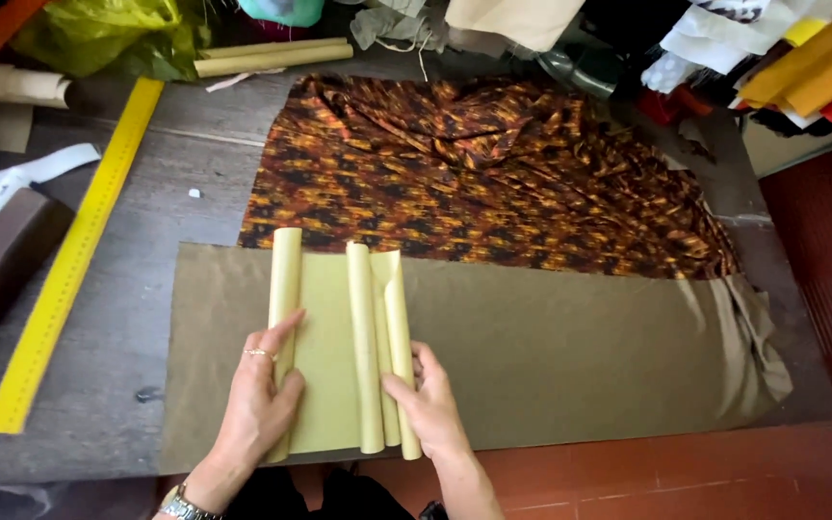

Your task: Measuring and marking a paper garment pattern on a cutting table using a ruler and chalk.

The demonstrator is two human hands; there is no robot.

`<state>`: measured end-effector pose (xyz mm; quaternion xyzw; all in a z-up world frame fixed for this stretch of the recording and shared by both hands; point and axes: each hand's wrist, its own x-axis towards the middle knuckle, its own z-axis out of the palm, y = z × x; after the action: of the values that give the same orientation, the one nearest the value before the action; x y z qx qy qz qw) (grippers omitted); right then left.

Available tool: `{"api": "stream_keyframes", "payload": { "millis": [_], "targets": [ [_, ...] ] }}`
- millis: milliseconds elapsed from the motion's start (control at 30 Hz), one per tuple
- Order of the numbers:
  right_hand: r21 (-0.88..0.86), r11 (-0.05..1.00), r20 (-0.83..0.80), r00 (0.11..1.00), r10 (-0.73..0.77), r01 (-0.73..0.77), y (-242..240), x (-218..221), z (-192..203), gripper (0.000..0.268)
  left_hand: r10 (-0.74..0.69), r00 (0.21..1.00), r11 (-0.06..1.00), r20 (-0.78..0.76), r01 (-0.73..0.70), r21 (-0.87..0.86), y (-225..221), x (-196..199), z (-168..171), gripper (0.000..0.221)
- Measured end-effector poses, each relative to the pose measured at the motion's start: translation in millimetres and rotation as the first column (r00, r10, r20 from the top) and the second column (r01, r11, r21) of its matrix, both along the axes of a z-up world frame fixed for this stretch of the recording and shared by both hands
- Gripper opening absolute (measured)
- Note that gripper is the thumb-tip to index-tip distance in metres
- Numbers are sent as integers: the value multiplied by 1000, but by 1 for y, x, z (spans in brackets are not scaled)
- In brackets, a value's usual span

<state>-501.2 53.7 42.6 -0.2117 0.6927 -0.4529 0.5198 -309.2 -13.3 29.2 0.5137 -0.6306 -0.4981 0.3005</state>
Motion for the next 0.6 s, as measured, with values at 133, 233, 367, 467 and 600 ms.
{"api": "stream_keyframes", "payload": {
  "millis": [133,233,367,467,600],
  "targets": [
    [48,997,28,998,-61,59,-4,24,12,51,-52,996,994,72,44,100,-8,16,-2,51],
    [-63,993,94,991,-95,101,-5,45,5,56,-136,990,991,33,136,-3,-13,28,-2,49],
    [40,998,-38,998,-47,49,-11,67,19,61,-220,975,974,-41,222,47,-22,45,11,69],
    [70,997,-157,988,-13,25,-7,67,11,59,-209,971,976,-114,215,42,-19,54,12,73],
    [116,993,-214,976,47,-23,-14,56,18,71,-173,952,975,-253,202,92,-16,48,17,73]
  ]
}}
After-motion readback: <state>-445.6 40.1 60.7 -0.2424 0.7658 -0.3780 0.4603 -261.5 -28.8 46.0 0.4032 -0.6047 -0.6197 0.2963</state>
